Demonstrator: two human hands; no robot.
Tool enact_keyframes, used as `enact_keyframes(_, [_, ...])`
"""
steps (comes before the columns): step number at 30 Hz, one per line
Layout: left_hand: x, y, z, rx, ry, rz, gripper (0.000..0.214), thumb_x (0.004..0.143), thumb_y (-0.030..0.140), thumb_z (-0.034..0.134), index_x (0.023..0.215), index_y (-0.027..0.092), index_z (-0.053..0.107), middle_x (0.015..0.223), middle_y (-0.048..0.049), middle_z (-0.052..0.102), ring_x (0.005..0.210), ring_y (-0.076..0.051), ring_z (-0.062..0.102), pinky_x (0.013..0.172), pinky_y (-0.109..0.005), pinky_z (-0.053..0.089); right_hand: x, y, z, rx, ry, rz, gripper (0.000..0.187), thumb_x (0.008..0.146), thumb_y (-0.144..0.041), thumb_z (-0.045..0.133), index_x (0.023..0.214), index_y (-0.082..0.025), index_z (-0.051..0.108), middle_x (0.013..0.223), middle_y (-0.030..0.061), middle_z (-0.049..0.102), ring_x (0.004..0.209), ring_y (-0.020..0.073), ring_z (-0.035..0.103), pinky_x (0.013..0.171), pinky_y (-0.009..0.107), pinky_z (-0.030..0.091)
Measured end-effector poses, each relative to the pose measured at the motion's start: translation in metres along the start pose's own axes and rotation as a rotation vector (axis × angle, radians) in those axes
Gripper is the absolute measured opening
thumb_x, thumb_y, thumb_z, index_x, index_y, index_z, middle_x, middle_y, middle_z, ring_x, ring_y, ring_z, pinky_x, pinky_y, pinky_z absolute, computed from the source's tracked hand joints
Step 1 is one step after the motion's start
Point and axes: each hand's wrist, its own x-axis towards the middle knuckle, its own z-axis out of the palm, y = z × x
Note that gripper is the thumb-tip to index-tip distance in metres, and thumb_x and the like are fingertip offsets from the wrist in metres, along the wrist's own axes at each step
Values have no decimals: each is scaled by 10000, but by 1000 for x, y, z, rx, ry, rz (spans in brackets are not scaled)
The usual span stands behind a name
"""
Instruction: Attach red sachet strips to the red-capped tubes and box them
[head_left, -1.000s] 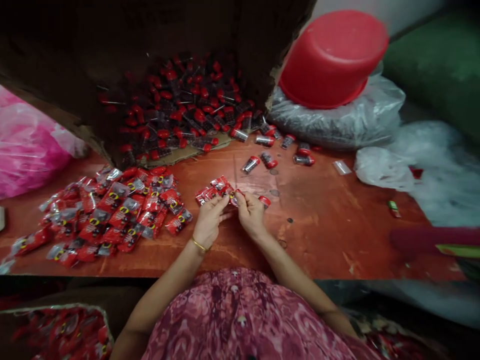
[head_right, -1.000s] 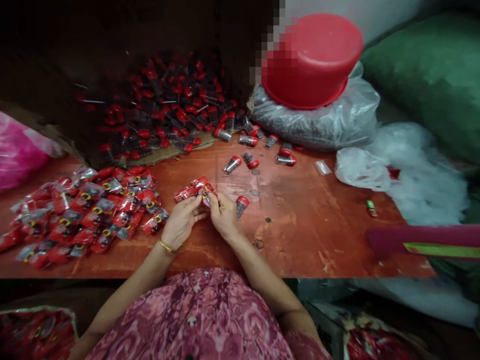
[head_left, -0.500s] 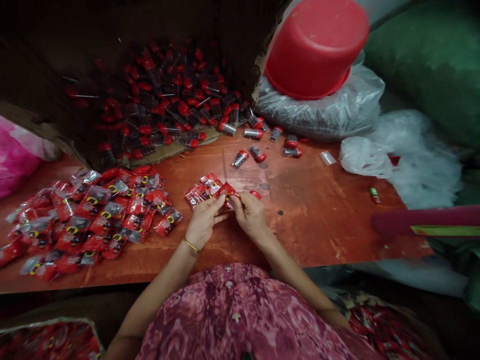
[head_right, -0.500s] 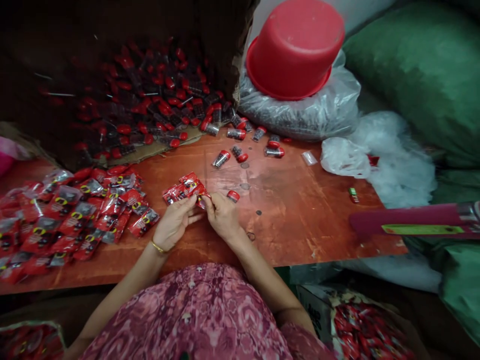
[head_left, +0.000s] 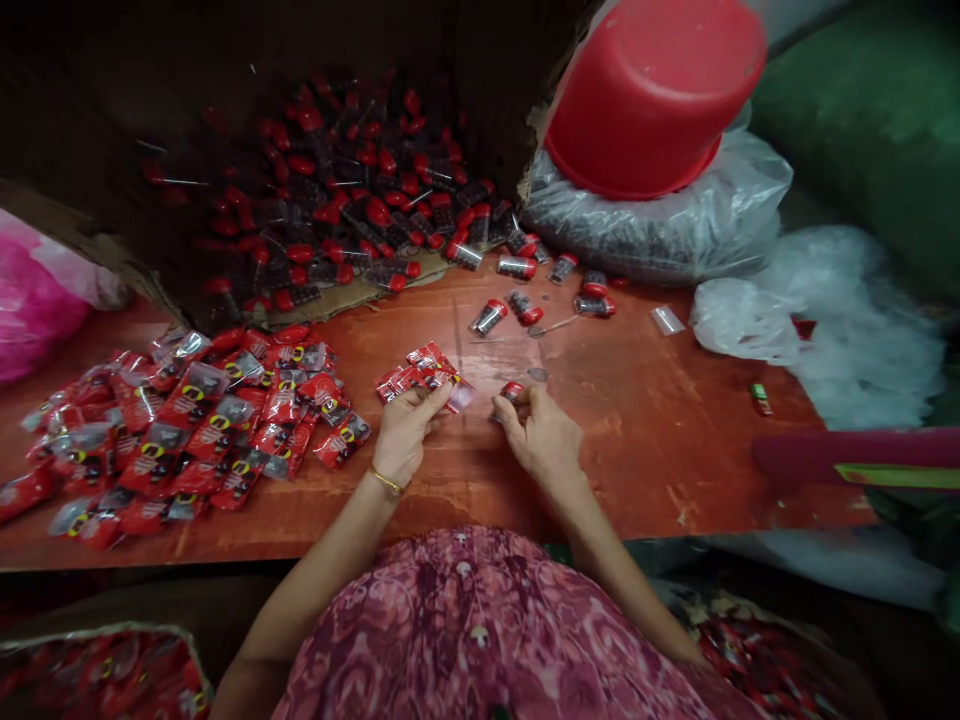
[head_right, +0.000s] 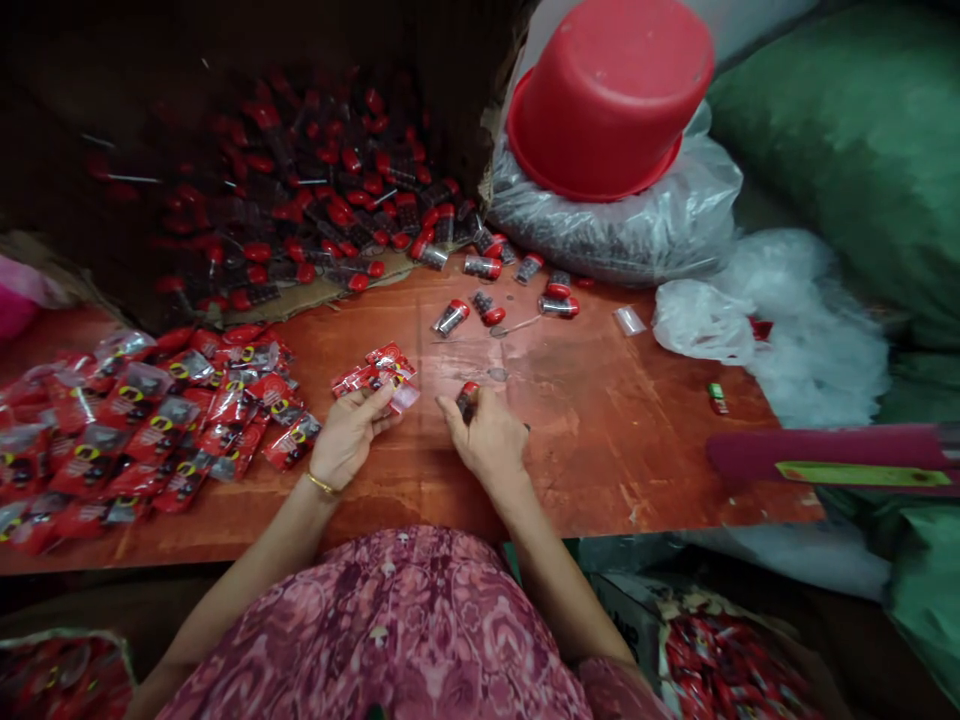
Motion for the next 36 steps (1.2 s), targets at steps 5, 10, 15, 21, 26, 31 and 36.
enact_keyframes(5, [2, -5, 2, 65, 5, 15, 399, 419, 424, 830, 634, 138, 653, 629, 1, 672, 551, -80, 574, 543, -189, 429, -7, 6, 4, -278, -50, -11, 406, 792, -485, 515, 993, -132, 532, 868, 125, 635, 658, 223, 598, 493, 274, 304])
enact_keyframes(10, [2, -8, 0, 77, -13, 1, 388, 504, 463, 789, 693, 149, 662, 676, -8, 684, 594, -96, 604, 550, -190, 432, -5, 13, 11, -351, -32, -158, 278, 803, -259, 431, 1009, -112, 545, 934, 151, 602, 614, 195, 564, 490, 282, 320])
enact_keyframes(15, [3, -4, 0, 23, -8, -8, 346, 509, 414, 801, 659, 150, 636, 632, 15, 660, 558, -77, 582, 557, -188, 437, 5, 29, 14, -95, 19, -133, 265, 811, -262, 375, 918, -123, 574, 790, 118, 595, 593, 191, 518, 528, 294, 356])
enact_keyframes(21, [3, 1, 1, -14, 13, 4, 377, 456, 439, 817, 614, 151, 633, 582, 18, 638, 542, -73, 565, 559, -188, 440, -17, 29, -17, 751, -289, -53, 267, 810, -384, 403, 655, -195, 512, 536, -21, 467, 468, 117, 401, 461, 241, 314])
enact_keyframes(26, [0, 1, 4, 2, 9, -28, 414, 415, 468, 821, 628, 157, 650, 614, 14, 650, 552, -76, 565, 555, -187, 448, -29, 9, -31, 967, -467, -63, 246, 740, -374, 483, 584, -186, 511, 501, -36, 444, 430, 91, 348, 429, 229, 266])
enact_keyframes(31, [-4, 0, 4, 62, -7, -9, 441, 396, 503, 813, 585, 143, 640, 590, 10, 634, 545, -78, 546, 556, -199, 446, -22, -2, -28, 987, -520, -37, 241, 712, -371, 482, 556, -188, 487, 474, -40, 428, 430, 89, 357, 427, 224, 259])
enact_keyframes(36, [-5, 0, 2, 147, -7, 81, 451, 407, 521, 799, 548, 128, 628, 574, 11, 625, 562, -80, 537, 543, -194, 416, -18, -4, -25, 954, -475, -30, 234, 718, -350, 491, 558, -180, 487, 494, -37, 431, 461, 85, 369, 445, 218, 267])
